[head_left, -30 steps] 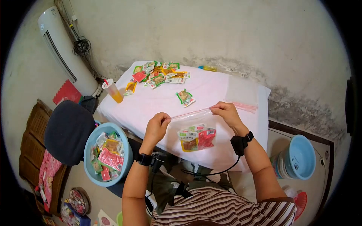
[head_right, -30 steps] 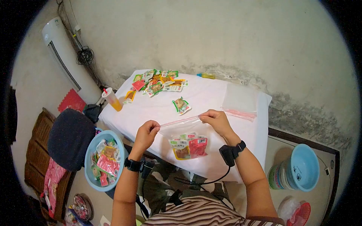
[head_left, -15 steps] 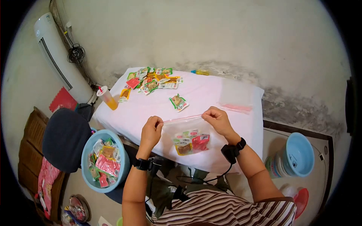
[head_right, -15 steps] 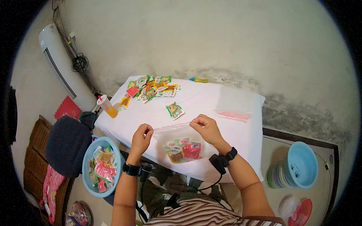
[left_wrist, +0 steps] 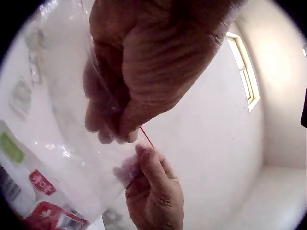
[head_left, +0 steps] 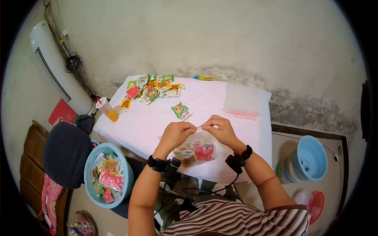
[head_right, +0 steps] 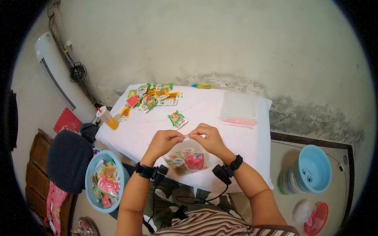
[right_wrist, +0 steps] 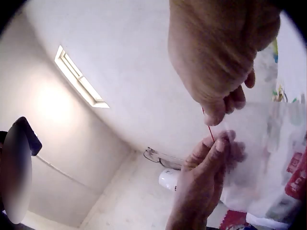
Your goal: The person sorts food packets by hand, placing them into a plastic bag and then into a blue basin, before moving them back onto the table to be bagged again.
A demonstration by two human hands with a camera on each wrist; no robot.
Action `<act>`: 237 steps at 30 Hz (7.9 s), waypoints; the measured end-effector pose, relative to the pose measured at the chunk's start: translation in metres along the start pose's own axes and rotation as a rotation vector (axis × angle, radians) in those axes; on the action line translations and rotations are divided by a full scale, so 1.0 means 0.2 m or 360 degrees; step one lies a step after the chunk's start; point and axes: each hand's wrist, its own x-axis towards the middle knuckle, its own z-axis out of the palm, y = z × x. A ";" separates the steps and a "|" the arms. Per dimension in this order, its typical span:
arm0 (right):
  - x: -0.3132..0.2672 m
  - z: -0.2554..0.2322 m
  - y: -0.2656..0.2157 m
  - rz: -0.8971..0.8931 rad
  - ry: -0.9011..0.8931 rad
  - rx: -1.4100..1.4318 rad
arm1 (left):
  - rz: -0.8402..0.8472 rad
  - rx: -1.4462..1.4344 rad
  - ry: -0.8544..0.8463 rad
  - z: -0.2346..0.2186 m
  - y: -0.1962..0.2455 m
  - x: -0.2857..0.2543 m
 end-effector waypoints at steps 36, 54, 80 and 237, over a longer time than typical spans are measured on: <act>-0.57 -0.01 0.59 0.1290 0.0179 0.0123 | -0.0662 -0.0252 0.0351 0.53 -0.48 -0.37; -0.54 -0.05 0.59 0.1382 0.0219 0.0720 | 0.0516 0.1368 0.0316 0.81 -0.41 -0.31; 0.06 1.19 -0.14 0.1026 -0.1792 0.1910 | -0.0991 -0.2163 0.0677 -0.36 -0.58 -1.48; 0.04 0.85 0.64 -0.0456 -0.0225 -0.0669 | -0.0810 -0.0037 0.0943 0.29 -0.93 -0.37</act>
